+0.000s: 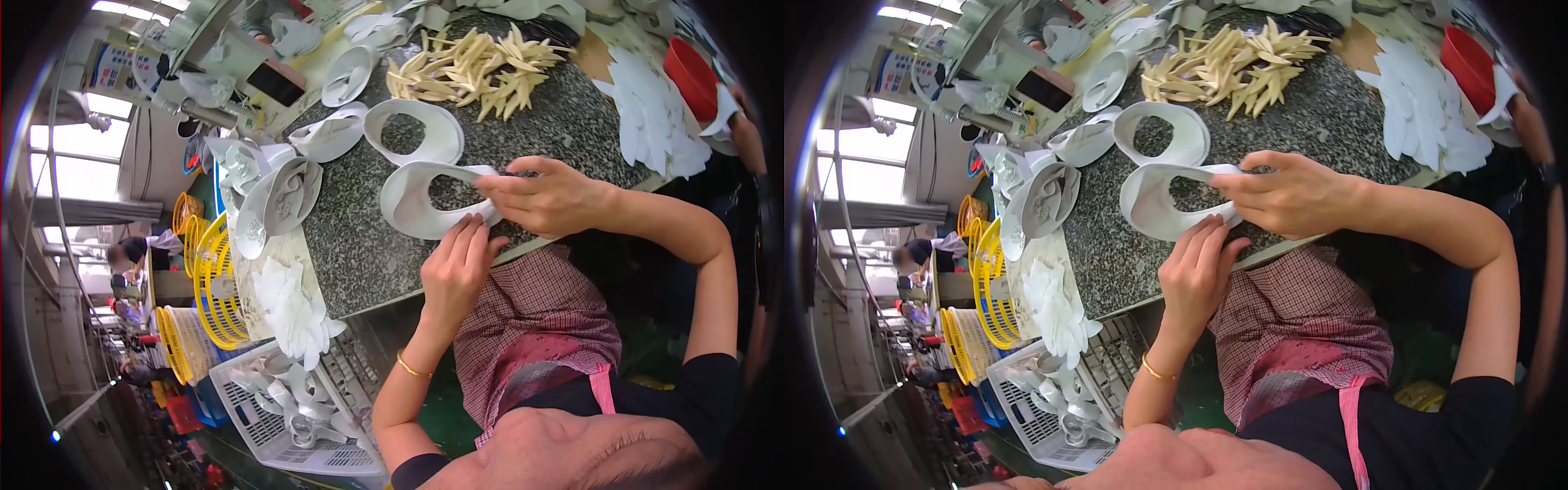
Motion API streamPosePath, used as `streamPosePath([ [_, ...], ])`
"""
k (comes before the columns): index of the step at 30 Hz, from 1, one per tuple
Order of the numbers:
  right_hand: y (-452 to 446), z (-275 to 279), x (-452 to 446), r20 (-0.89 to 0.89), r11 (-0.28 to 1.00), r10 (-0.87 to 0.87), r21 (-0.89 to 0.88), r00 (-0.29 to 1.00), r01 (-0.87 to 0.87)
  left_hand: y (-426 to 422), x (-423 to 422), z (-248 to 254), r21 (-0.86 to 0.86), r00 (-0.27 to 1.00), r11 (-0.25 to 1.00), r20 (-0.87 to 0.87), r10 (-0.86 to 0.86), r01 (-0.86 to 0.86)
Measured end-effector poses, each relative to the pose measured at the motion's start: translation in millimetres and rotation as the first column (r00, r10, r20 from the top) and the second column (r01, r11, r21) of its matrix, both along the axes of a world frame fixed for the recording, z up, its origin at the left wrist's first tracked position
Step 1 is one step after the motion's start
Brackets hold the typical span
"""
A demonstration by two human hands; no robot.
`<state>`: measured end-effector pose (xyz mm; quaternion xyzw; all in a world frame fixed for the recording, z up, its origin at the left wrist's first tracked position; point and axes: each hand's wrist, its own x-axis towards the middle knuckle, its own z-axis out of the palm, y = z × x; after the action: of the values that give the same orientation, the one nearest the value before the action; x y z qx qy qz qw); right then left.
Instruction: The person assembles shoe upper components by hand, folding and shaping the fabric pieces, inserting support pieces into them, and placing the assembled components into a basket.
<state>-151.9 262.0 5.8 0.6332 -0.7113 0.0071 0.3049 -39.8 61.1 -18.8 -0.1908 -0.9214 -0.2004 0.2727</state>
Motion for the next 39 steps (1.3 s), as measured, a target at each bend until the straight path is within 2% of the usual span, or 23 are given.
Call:
streamPosePath([
  [3,4,-9,6,-0.105,0.998,0.066,0.009,0.992,-0.065,-5,1,2,-0.152,0.995,0.987,-0.094,0.036,-0.050],
  [6,6,-8,10,-0.181,0.985,0.169,0.066,0.969,-0.159,4,2,-5,-0.269,0.996,0.960,-0.057,0.069,-0.082],
  [8,9,-6,15,-0.032,0.988,0.113,0.112,0.993,-0.109,8,3,-11,-0.307,0.996,0.948,-0.059,0.073,-0.088],
  [9,10,-5,18,-0.028,0.987,0.111,0.120,0.993,-0.107,10,4,-13,-0.355,0.995,0.930,-0.061,0.076,-0.093],
  [12,11,1,23,0.070,0.965,-0.071,0.258,0.995,0.050,17,8,-13,-0.397,0.993,0.912,0.018,0.120,-0.103],
  [14,10,1,27,0.105,0.961,-0.108,0.266,0.989,0.077,20,5,-8,-0.388,0.993,0.913,-0.048,0.112,-0.122],
  [16,6,-2,29,0.140,0.972,-0.164,0.194,0.976,0.135,21,3,-5,-0.471,0.990,0.875,0.028,0.141,-0.111],
  [17,5,-2,28,0.164,0.972,-0.165,0.196,0.973,0.132,21,-2,-2,-0.441,0.988,0.885,-0.059,0.140,-0.151],
  [18,3,-3,28,0.167,0.972,-0.165,0.196,0.972,0.131,21,-5,-1,-0.442,0.989,0.885,-0.056,0.140,-0.150],
  [20,-3,-8,30,0.367,0.971,-0.233,0.133,0.900,0.198,21,-10,0,-0.409,0.981,0.895,0.003,0.195,-0.177],
  [21,-7,-6,30,0.369,0.971,-0.236,0.133,0.899,0.201,20,-16,1,-0.372,0.975,0.901,-0.088,0.206,-0.224],
  [23,-16,1,28,0.461,0.939,-0.343,0.184,0.819,0.290,17,-22,2,-0.305,0.971,0.927,0.022,0.239,-0.221],
  [25,-20,0,18,0.427,0.924,-0.375,0.239,0.823,0.297,15,-24,4,-0.270,0.965,0.936,0.063,0.253,-0.227],
  [26,-22,1,13,0.392,0.908,-0.401,0.290,0.828,0.302,14,-24,7,-0.198,0.962,0.957,0.135,0.239,-0.210],
  [27,-23,5,9,0.388,0.926,-0.353,0.274,0.852,0.259,12,-24,10,-0.125,0.954,0.972,0.205,0.220,-0.197],
  [28,-24,4,9,0.388,0.927,-0.350,0.273,0.853,0.256,10,-25,14,-0.126,0.953,0.972,0.204,0.223,-0.200],
  [30,-28,-1,7,0.323,0.942,-0.319,0.209,0.891,0.261,9,-26,23,-0.056,0.917,0.981,0.350,0.192,-0.184],
  [33,-30,-4,7,0.315,0.940,-0.335,0.176,0.888,0.292,13,-30,37,-0.135,0.867,0.969,0.432,0.247,-0.209],
  [37,-26,-6,7,0.273,0.936,-0.345,0.170,0.898,0.308,21,-38,32,-0.196,0.833,0.936,0.428,0.350,-0.293],
  [39,-16,-13,8,0.246,0.977,-0.207,0.013,0.947,0.211,24,-30,22,-0.218,0.896,0.931,0.278,0.347,-0.293],
])
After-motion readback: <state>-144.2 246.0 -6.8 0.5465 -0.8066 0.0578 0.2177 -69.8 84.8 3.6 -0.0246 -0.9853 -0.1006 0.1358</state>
